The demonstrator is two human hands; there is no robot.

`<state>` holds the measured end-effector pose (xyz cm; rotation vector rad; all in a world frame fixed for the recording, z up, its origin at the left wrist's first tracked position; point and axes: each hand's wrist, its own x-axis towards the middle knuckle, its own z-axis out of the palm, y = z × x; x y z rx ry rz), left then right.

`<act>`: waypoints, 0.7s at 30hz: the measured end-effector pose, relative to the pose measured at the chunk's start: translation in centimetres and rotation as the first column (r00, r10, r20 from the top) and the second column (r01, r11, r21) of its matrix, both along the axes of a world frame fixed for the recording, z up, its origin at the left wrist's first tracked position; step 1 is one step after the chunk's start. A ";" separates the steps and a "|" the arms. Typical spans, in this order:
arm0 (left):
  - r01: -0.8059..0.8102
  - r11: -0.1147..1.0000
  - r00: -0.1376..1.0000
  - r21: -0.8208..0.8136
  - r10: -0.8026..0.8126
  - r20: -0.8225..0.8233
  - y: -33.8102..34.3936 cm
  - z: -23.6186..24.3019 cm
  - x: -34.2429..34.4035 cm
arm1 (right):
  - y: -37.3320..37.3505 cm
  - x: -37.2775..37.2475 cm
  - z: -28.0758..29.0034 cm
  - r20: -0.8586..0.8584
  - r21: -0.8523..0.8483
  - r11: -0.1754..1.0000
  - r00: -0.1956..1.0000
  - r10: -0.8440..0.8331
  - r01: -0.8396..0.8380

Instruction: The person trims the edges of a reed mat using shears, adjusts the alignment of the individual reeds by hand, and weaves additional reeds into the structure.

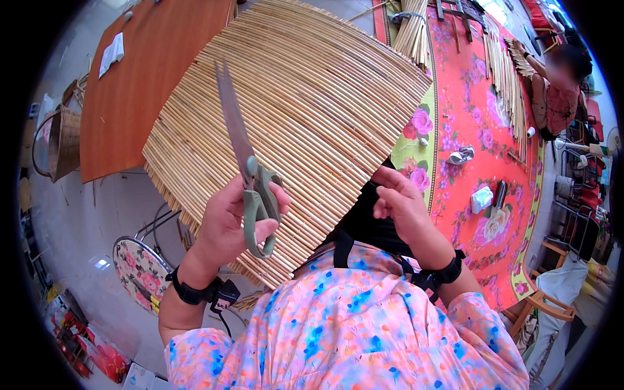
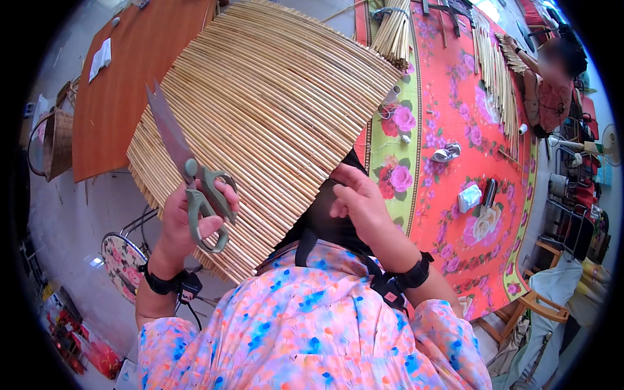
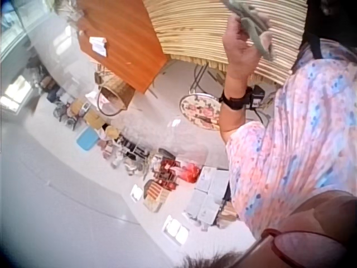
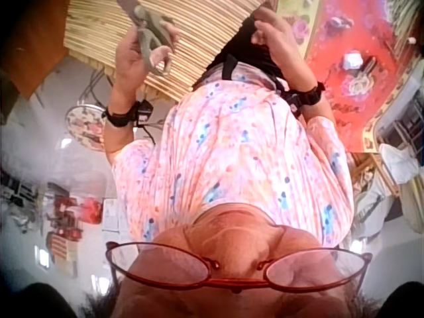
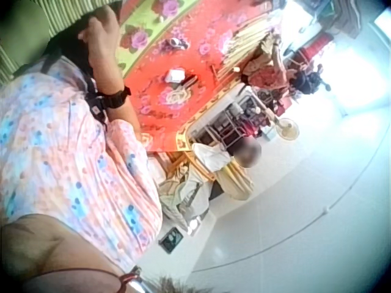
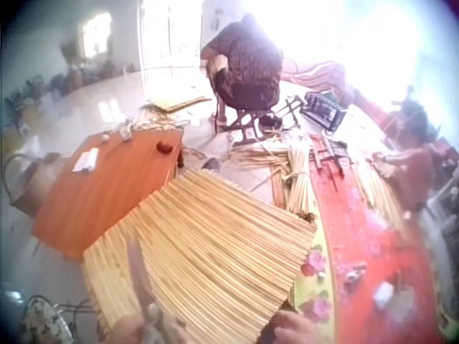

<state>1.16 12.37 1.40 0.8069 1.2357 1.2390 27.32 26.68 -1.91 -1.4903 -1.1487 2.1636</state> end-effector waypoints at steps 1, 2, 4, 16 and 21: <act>-0.021 0.999 0.984 -0.024 0.025 0.178 0.1 0.3 0.2 | -0.2 -0.2 -0.3 -0.001 -0.001 1.000 1.000 0.000 0.000; -0.043 0.998 0.974 -0.039 0.050 0.222 0.2 0.6 0.5 | -0.2 -0.4 -0.6 0.029 0.057 0.994 0.995 0.095 -0.096; 0.004 1.000 0.976 -0.029 0.002 0.219 0.2 0.3 0.4 | 0.1 -0.2 -1.8 0.146 0.146 0.947 0.953 0.267 -0.288; 0.307 0.909 0.923 -0.280 -0.213 0.320 0.5 0.2 1.2 | 1.1 0.7 1.1 0.254 0.182 0.841 0.850 0.461 -0.510; 0.536 0.805 0.779 -0.254 -0.355 0.517 -0.5 -0.9 1.1 | 1.9 0.9 2.4 0.151 0.164 0.888 0.901 0.407 -0.429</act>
